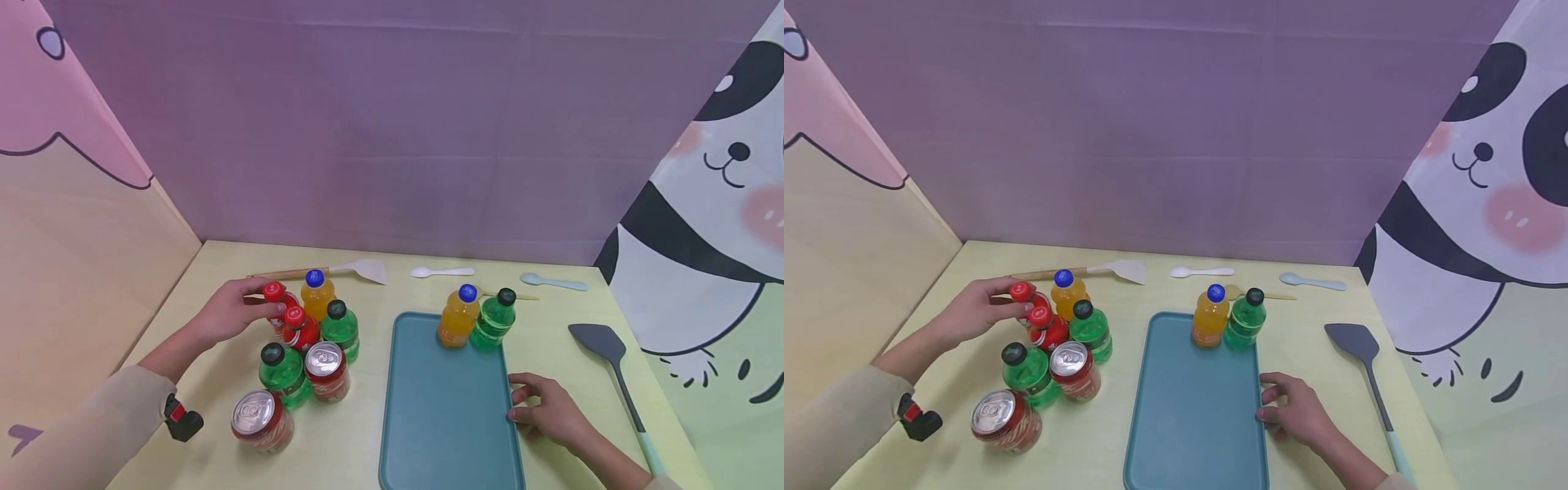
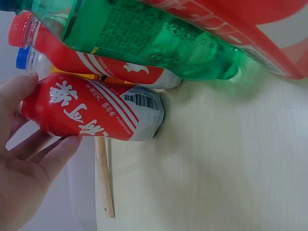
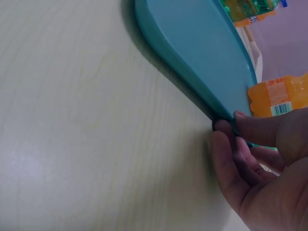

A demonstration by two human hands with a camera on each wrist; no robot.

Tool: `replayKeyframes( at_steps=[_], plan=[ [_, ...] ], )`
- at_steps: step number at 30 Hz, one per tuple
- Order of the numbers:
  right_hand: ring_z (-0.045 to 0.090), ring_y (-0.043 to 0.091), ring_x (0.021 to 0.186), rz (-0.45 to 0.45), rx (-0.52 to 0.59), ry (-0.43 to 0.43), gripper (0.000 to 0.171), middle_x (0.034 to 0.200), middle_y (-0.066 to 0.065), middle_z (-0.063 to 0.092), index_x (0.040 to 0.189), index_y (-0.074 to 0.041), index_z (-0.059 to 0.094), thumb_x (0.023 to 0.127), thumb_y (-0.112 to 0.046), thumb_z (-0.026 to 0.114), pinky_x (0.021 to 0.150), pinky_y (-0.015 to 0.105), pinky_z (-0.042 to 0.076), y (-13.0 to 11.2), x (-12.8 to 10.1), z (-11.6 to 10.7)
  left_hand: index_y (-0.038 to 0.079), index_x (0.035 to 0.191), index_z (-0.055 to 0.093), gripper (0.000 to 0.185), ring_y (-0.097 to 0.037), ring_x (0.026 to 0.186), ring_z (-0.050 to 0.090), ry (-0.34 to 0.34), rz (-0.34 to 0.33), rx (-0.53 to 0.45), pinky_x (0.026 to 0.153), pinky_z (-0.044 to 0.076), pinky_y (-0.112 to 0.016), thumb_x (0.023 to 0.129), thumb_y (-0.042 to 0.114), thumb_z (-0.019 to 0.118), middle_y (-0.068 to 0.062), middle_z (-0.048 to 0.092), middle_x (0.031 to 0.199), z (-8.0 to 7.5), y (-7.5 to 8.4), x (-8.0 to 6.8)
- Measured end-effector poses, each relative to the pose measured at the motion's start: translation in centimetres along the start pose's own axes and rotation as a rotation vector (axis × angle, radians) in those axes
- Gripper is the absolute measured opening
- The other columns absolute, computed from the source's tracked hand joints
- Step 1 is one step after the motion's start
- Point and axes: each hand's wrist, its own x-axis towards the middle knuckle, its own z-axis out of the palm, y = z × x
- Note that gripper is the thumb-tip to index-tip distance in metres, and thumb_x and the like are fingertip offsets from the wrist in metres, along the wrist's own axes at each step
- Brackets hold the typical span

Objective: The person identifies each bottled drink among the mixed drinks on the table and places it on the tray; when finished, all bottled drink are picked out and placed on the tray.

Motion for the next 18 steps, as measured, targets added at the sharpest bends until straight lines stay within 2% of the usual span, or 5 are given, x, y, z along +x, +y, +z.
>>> replayKeyframes(
  at_steps=[8, 13, 18],
  plan=[
    [0.07, 0.024, 0.072, -0.017, -0.007, -0.009, 0.067, 0.1, 0.012, 0.067, 0.142, 0.005, 0.053, 0.081, 0.003, 0.08, 0.056, 0.042, 0.06, -0.1, -0.1, -0.1, 0.008, 0.136, 0.063, 0.051, -0.046, 0.119, 0.064, 0.059, -0.023, 0.03, 0.089, 0.061, -0.05, 0.096, 0.038, 0.073, -0.018, 0.066, 0.127, -0.6, -0.6, -0.8],
    [0.069, 0.024, 0.072, -0.014, -0.008, -0.009, 0.067, 0.1, 0.012, 0.067, 0.142, 0.005, 0.052, 0.081, 0.003, 0.08, 0.055, 0.042, 0.06, -0.1, -0.1, -0.1, 0.006, 0.136, 0.062, 0.053, -0.045, 0.118, 0.064, 0.099, -0.057, 0.046, 0.086, 0.061, -0.048, 0.096, 0.04, 0.072, -0.019, 0.066, 0.127, -1.4, 0.1, -1.5],
    [0.069, 0.024, 0.072, -0.027, -0.005, -0.01, 0.067, 0.1, 0.012, 0.067, 0.143, 0.006, 0.051, 0.082, 0.003, 0.079, 0.055, 0.043, 0.06, -0.2, -0.2, -0.1, 0.005, 0.133, 0.062, 0.051, -0.042, 0.114, 0.064, 0.143, -0.061, 0.068, 0.08, 0.06, -0.038, 0.097, 0.04, 0.072, -0.02, 0.066, 0.124, -2.6, 1.0, -2.0]
  ],
)
